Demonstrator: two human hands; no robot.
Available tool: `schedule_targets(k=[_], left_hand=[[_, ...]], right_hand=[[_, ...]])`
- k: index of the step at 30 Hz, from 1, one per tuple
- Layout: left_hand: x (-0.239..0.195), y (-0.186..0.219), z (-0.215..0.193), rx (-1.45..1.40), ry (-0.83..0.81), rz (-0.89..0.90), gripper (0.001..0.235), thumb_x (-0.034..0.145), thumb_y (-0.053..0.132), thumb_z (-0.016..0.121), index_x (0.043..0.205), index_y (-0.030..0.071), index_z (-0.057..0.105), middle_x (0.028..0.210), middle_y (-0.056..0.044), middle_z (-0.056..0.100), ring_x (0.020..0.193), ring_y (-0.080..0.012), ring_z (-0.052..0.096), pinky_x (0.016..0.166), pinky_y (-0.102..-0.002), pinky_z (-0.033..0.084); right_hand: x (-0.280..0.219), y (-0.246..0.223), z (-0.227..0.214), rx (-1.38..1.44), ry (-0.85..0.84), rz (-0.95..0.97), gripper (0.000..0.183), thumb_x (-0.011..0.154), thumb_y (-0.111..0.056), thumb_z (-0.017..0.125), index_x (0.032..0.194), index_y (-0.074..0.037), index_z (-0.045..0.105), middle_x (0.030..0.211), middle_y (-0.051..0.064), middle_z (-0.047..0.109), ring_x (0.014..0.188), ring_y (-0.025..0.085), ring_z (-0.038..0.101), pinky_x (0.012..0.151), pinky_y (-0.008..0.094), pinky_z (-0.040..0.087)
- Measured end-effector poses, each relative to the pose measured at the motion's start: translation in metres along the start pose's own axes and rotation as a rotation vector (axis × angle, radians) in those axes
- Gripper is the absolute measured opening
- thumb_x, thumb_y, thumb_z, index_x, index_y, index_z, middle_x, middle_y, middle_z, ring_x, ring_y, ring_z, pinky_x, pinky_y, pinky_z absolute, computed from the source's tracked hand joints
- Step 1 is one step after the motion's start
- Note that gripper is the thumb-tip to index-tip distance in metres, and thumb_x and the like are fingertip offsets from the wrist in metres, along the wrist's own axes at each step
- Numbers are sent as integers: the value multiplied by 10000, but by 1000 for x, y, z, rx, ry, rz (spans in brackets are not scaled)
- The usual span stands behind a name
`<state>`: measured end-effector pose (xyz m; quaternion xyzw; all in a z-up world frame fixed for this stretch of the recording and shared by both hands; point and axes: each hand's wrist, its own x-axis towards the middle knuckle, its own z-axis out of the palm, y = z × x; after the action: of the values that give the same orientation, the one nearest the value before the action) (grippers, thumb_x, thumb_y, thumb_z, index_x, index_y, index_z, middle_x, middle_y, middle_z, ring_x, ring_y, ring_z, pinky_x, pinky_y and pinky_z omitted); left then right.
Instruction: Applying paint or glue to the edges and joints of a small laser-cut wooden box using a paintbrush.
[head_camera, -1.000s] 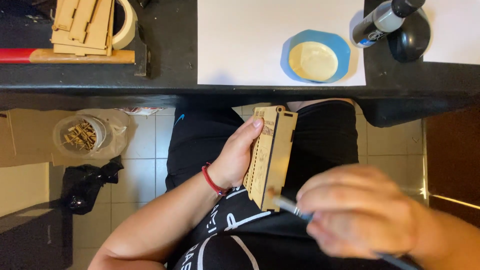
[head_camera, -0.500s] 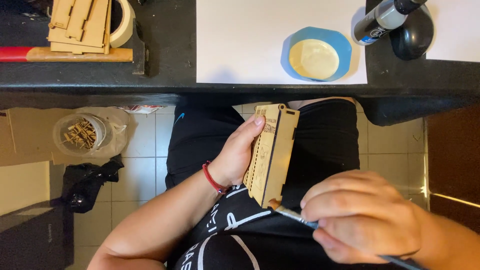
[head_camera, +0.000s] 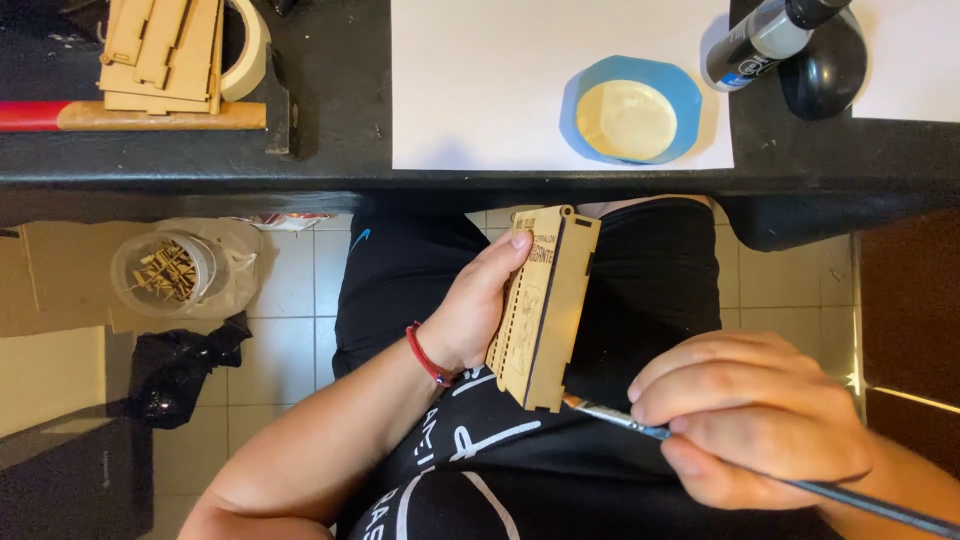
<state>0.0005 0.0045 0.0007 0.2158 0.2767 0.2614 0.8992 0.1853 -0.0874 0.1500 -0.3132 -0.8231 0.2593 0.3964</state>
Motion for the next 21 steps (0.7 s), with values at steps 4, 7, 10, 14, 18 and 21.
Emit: schedule_targets(k=[4,7,10,14,18,21], left_hand=[[5,-3,-5,-57,-17,-40,466,932,436,599,1222,71,602,1050,-124,707,859,-228,703,723,-372,600],[7,-3,-6,-76,-11,-86,480,935,449,589,1215,61,618,1038,-130,717,842,-229,708,719,-372,601],[7,-1,-3,-48,-5,-115,497,932,468,578,1219,64,619,1028,-127,721,828,-225,709,710,-367,601],[8,-2,-4,-46,11,-130,526,911,482,598,1217,54,626,1022,-135,722,820,-232,711,697,-371,606],[8,-2,-2,-29,11,-93,504,945,457,565,1228,44,628,1023,-125,723,810,-211,704,692,-351,596],[8,-1,-2,-27,-11,-123,545,931,487,569,1221,29,629,1021,-142,722,815,-226,708,696,-358,600]], right_hand=[[-11,3,7,-19,121,61,197,874,-153,553,712,-49,512,726,95,680,623,250,730,567,281,654],[-18,6,13,-13,148,94,188,891,-164,546,745,-49,519,740,89,682,633,245,735,575,286,647],[-21,6,15,-4,155,93,178,897,-165,552,757,-57,525,757,85,689,640,241,736,584,286,647],[-22,7,14,9,162,78,174,900,-160,555,765,-53,533,780,92,693,645,244,733,596,292,653],[-24,9,18,24,167,66,178,911,-164,548,773,-52,533,781,93,690,631,245,721,585,296,637],[-26,10,19,12,171,82,170,913,-172,550,779,-69,535,792,69,695,643,227,733,596,284,633]])
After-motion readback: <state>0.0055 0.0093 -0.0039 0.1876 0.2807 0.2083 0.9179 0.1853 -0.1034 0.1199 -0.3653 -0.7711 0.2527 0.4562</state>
